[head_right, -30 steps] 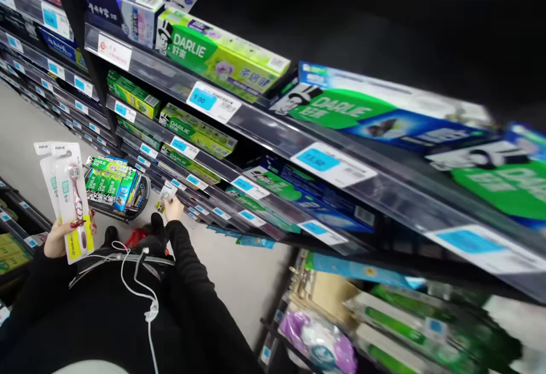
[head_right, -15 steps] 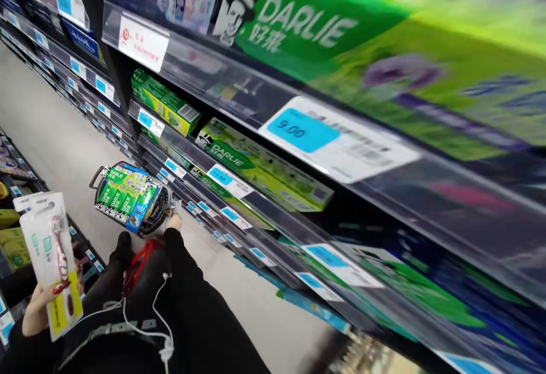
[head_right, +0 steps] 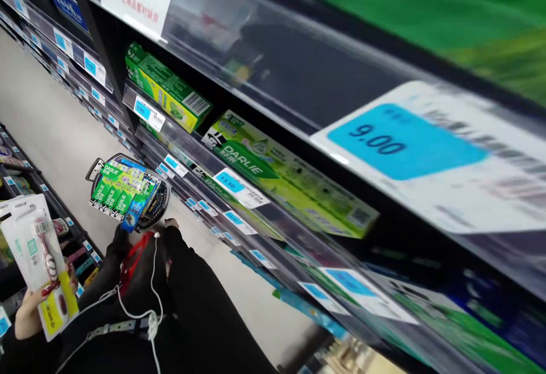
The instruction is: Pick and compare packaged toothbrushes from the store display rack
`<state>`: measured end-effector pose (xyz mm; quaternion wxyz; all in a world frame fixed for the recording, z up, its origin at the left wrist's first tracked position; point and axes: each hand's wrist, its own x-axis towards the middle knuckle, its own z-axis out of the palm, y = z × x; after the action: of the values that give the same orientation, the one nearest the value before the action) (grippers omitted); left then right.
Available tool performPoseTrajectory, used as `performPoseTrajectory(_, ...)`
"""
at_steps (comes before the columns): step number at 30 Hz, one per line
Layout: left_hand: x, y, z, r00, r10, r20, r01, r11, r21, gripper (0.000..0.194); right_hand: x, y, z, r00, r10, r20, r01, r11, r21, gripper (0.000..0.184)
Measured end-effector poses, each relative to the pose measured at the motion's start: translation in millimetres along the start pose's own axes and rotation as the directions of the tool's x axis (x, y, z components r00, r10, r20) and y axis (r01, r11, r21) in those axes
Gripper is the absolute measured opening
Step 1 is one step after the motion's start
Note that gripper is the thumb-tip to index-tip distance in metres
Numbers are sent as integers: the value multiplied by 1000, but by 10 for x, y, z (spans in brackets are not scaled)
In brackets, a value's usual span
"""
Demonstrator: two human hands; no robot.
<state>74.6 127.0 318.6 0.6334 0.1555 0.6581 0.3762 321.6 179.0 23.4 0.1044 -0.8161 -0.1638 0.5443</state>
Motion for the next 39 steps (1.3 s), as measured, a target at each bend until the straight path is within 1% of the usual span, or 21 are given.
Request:
performPoseTrajectory(3, 16, 94, 122, 991, 35, 125, -33, 999, -16, 48, -297, -119, -144, 991, -42, 127, 29, 995, 99, 23)
performPoseTrajectory(5, 25, 145, 200, 972, 21, 236, -18, 1000, -17, 46, -571, -261, -261, 972, -130, 197, 93, 978, 187, 21)
performPoseTrajectory(7, 25, 190, 284, 931, -28, 364, 28, 1000, 7, 42, -939, -434, -413, 938, -258, 230, 187, 939, 290, 19)
performPoseTrajectory(8, 18, 210, 330, 899, -55, 434, 51, 998, 20, 40, -1160, -524, -504, 917, -324, 231, 237, 911, 339, 19)
performPoseTrajectory(10, -10, 250, 424, 811, -101, 577, 94, 995, 42, 36, -1659, -689, -699, 854, -473, 218, 351, 832, 430, 20)
performPoseTrajectory(11, -30, 269, 469, 759, -120, 640, 113, 992, 52, 34, -1923, -757, -792, 804, -559, 204, 417, 774, 476, 23)
performPoseTrajectory(13, -75, 304, 547, 658, -147, 739, 135, 988, 76, 32, -2429, -851, -940, 634, -759, 147, 581, 593, 557, 28)
performPoseTrajectory(14, -95, 321, 575, 612, -153, 776, 135, 987, 88, 31, -2651, -877, -987, 580, -810, 84, 647, 521, 556, 28)
performPoseTrajectory(15, -112, 336, 596, 572, -156, 805, 127, 987, 101, 31, -2842, -890, -1013, 540, -842, 16, 704, 462, 539, 27)
performPoseTrajectory(16, -122, 350, 610, 537, -153, 829, 112, 988, 110, 30, -2997, -893, -1022, 527, -848, -56, 745, 429, 511, 26)
performPoseTrajectory(18, -130, 373, 618, 469, -153, 870, 83, 988, 129, 29, -3211, -881, -1007, 526, -833, -173, 785, 396, 476, 25)
performPoseTrajectory(21, -137, 390, 606, 383, -166, 909, 61, 986, 154, 30, -3383, -859, -982, 538, -797, -274, 786, 357, 505, 27)
performPoseTrajectory(25, -197, 373, 569, 339, -164, 927, 55, 987, 154, 35, -3565, -880, -1057, 534, -758, -374, 792, 294, 534, 29)
performPoseTrajectory(26, -212, 362, 555, 327, -152, 933, 44, 988, 146, 37, -3609, -892, -1090, 522, -756, -395, 800, 272, 535, 29)
performPoseTrajectory(28, -223, 338, 519, 285, -117, 951, 4, 993, 121, 38, -3682, -921, -1149, 483, -746, -457, 822, 208, 530, 28)
performPoseTrajectory(31, -184, 303, 460, 203, -67, 977, -56, 995, 80, 37, -3757, -973, -1194, 427, -708, -562, 812, 27, 583, 26)
performPoseTrajectory(33, -147, 292, 431, 166, -52, 985, -70, 996, 64, 40, -3804, -1010, -1204, 431, -687, -585, 732, -112, 672, 24)
performPoseTrajectory(35, -135, 298, 417, 161, -35, 986, -74, 996, 48, 43, -3860, -1034, -1216, 458, -680, -573, 612, -226, 758, 19)
performPoseTrajectory(37, -160, 322, 413, 170, -24, 985, -89, 995, 39, 49, -3908, -1031, -1234, 468, -737, -487, 454, -272, 848, 11)
performPoseTrajectory(38, -184, 339, 413, 178, -21, 984, -98, 994, 39, 54, -3921, -1018, -1240, 453, -789, -415, 350, -271, 897, 9)
performPoseTrajectory(39, -212, 359, 413, 189, -18, 982, -104, 994, 38, 58, -3923, -998, -1240, 417, -843, -339, 231, -262, 937, 9)
